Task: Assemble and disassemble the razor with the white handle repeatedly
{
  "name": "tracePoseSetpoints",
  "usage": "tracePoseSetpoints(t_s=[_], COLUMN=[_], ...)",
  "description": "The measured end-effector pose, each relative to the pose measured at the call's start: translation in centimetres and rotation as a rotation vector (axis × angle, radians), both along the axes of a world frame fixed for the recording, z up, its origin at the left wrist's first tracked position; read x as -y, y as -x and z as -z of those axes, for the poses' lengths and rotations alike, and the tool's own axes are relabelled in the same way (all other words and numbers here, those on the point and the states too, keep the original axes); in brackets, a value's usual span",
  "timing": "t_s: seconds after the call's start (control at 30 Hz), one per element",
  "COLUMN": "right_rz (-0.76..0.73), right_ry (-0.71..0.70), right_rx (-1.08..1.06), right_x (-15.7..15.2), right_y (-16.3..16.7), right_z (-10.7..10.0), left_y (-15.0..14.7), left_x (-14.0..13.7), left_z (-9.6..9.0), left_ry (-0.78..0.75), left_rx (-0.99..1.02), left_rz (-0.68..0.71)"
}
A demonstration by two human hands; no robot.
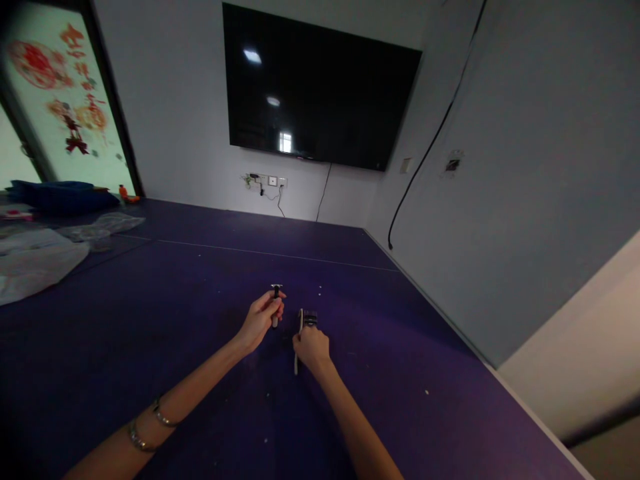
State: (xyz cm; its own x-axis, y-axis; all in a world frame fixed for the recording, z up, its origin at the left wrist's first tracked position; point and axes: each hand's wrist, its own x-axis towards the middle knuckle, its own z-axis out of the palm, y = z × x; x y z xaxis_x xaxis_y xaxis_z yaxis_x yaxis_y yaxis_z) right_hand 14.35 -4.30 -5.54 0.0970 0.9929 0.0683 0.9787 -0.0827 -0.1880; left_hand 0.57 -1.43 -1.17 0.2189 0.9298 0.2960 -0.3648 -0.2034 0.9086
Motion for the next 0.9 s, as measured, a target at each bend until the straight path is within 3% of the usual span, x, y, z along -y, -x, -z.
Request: tracePoseSetpoints(t_s=[0.47,0.7,0.9], right_rz=[0.033,0.054,-0.084], right_ry=[-0.048,-0.075,-0.079], right_rx=[0.043,0.007,-0.057], right_x=[0.0,-1.7,-3.9], right_y=[0.2,-3.4,-5.6], right_z=[0.5,-1.7,-1.0], left_y=[-0.3,-0.3,-0.5], left_x=[0.0,-0.5,-0.6], left_z=[0.4,1.8,2.4], left_ry=[0.004,0.023,0.041], left_rx=[-0.022,-0.052,-0.091], left_rz=[0.010,0.017,0.012])
